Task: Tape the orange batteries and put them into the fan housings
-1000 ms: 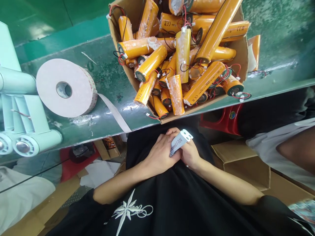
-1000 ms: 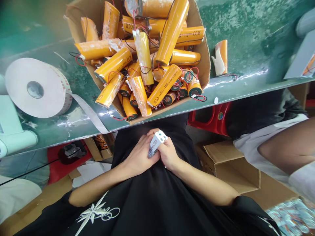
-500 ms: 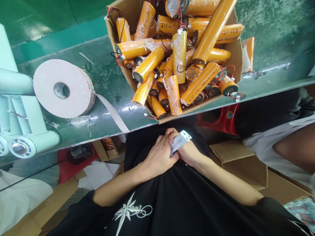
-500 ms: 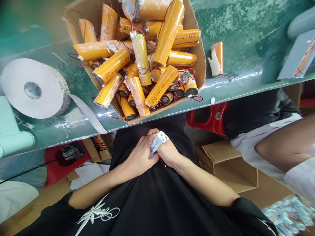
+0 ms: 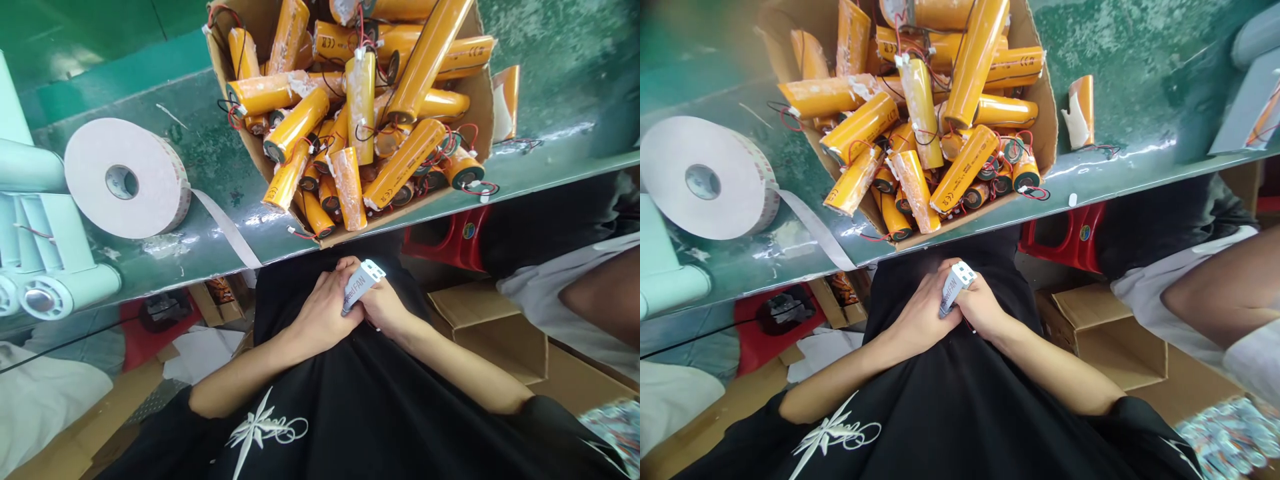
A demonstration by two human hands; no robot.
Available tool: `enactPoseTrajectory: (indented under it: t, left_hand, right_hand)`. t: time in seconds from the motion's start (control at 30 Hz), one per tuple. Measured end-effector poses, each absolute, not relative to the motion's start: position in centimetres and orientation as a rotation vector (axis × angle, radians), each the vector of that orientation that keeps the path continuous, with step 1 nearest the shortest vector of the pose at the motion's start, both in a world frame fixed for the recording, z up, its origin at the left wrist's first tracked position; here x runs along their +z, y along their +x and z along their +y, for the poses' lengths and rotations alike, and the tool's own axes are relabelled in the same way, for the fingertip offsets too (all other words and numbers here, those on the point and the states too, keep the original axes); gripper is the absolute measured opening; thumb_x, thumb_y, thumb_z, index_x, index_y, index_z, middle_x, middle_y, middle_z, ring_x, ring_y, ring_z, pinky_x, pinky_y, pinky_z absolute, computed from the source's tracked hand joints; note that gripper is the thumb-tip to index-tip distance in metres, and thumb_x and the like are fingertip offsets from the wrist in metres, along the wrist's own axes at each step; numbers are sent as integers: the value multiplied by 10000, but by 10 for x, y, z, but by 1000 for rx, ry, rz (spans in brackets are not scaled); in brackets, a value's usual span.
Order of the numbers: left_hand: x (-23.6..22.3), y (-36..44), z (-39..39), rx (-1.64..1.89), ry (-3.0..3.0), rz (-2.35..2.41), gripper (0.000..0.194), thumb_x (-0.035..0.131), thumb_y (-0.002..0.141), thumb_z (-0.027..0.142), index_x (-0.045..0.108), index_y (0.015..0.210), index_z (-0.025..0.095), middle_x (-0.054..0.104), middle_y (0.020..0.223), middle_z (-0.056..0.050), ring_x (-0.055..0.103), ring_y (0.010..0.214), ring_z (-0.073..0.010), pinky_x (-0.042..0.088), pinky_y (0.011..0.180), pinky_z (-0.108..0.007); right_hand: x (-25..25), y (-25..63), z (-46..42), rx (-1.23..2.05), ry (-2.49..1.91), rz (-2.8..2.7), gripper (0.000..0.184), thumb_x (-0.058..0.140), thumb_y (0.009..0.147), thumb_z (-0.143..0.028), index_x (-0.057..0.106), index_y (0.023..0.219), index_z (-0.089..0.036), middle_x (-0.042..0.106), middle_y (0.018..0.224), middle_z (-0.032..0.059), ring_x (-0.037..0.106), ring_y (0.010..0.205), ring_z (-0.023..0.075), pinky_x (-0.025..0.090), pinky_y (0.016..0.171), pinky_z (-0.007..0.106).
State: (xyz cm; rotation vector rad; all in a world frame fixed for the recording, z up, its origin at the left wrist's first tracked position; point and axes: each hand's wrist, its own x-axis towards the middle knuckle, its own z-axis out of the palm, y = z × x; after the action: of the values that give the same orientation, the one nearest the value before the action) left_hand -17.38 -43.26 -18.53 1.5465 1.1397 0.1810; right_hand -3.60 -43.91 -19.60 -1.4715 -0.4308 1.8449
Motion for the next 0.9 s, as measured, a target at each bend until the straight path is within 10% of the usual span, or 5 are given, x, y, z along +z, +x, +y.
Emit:
enactPoseTrajectory:
  t: [0.43,0.63,0.9]
  left_hand:
    - [-214,-192,-418,366,991,978,553,722,817,320,617,1346,201,736,1257,-96,694,1156,-280,552,1058,-451]
    - [-219,-199,-419,283,1010,1024,403,760,803,381,636,1127,177,708,978,-35,659,917,-227,569,894,-385]
    - [-207,-189,-419,263,1232,1106,224,645,782,254,559,984,211,651,982,-28,630,946,-228,544,900,-387]
  right_hand:
    - [-202,-8,-420,1881,-1419,-840,512,875,730,-306,687,1203,-248,730,1122,38,683,1035,230,553,957,387]
    - [-183,4,-417,1398,-1415,-1365,92,691,974,-306,715,1044,-252,662,855,10,618,767,174,527,746,312]
    - [-148,1,-406,1148,-1591,-2610,177,602,1039,-232,778,1050,-228,767,784,46,650,601,184,310,548,319]
